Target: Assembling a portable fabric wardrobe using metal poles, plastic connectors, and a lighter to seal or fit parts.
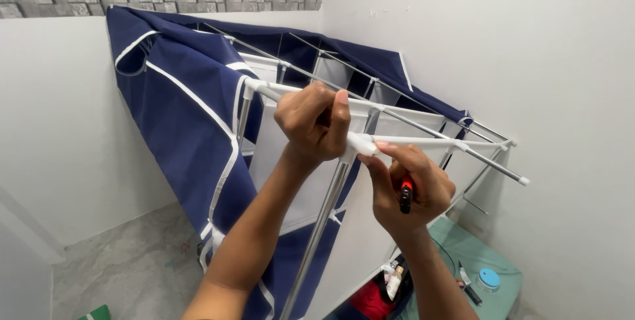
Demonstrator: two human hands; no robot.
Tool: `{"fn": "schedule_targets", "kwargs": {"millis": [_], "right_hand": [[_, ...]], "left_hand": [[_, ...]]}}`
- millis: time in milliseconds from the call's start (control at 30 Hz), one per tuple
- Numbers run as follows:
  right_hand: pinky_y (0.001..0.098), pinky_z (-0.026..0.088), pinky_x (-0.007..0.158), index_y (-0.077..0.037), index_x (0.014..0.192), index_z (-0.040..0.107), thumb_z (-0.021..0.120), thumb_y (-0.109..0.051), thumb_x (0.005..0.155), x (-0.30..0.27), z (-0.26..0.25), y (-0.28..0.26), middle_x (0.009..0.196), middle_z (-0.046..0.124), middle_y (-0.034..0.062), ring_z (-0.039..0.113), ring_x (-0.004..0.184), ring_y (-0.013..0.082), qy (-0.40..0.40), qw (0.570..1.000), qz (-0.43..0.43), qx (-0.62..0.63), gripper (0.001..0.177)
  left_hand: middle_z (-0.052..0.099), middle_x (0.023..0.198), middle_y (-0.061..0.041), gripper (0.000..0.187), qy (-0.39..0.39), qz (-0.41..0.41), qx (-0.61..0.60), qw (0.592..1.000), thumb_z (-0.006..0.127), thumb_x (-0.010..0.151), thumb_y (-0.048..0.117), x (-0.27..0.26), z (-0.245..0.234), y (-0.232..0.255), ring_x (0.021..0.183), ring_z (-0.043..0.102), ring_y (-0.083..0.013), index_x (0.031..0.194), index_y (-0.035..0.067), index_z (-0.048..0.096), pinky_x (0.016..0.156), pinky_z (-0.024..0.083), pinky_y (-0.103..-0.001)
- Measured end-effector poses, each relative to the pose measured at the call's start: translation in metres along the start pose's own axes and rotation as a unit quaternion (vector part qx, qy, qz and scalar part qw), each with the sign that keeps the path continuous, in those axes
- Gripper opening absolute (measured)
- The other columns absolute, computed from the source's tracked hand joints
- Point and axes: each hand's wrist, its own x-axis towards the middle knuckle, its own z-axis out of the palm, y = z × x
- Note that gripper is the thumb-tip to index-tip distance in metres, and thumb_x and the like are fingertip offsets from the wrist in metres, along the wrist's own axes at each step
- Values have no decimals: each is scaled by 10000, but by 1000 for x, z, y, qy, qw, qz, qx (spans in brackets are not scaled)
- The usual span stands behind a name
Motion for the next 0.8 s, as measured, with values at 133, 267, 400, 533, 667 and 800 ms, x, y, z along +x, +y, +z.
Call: {"fn": "schedule_targets", "kwargs": {"millis": [133, 267, 400, 533, 667, 800], "right_hand": [[217, 243, 460, -59, 1171, 676, 833, -62, 929, -1, 6, 2, 643, 590, -14, 432, 483, 14, 13, 999, 10, 30, 289], [216, 245, 459, -46, 1157, 680, 827, -45, 916, 1, 7, 0, 596, 537, -37, 425, 495, 19, 13, 999, 13, 41, 282], [206, 270, 487, -34, 1192, 674, 820, -30, 932, -7, 13, -6, 580, 468, -58, 416, 482, 11, 22, 996, 47, 73, 298], [193, 281, 509, -48, 1210, 665, 809, 0, 970, -10, 22, -5, 591, 460, -61, 409, 482, 1, 61, 992, 62, 97, 284], [190, 278, 514, -54, 1213, 661, 817, 8, 972, -6, 24, -5, 572, 459, -60, 408, 488, 4, 66, 992, 59, 92, 294], [188, 273, 508, -55, 1223, 659, 829, -13, 964, -7, 24, -2, 574, 469, -58, 409, 485, 4, 52, 992, 51, 105, 312]], "left_hand": [[404, 507, 31, 358, 9, 0, 13, 1000, 552, 979, 77, -2, -1, -1, 399, 355, -80, 630, 96, 471, 413, 293, -263], [371, 503, 33, 369, 6, -5, 31, 1000, 549, 977, 75, -2, -3, -4, 401, 339, -79, 624, 99, 446, 414, 281, -271], [395, 512, 35, 348, 7, 5, 25, 1000, 536, 982, 73, -1, -3, -5, 402, 346, -74, 641, 97, 474, 404, 281, -269], [392, 514, 37, 335, 11, 7, 23, 1000, 534, 982, 75, 0, -2, -3, 398, 333, -67, 652, 94, 483, 402, 266, -278], [383, 522, 38, 336, 23, -1, 27, 999, 536, 992, 83, 0, -3, -5, 415, 328, -74, 661, 95, 481, 420, 266, -288], [385, 529, 25, 360, 28, -2, 27, 999, 547, 1006, 92, 4, -6, -4, 423, 332, -84, 658, 94, 457, 385, 250, -271]]}}
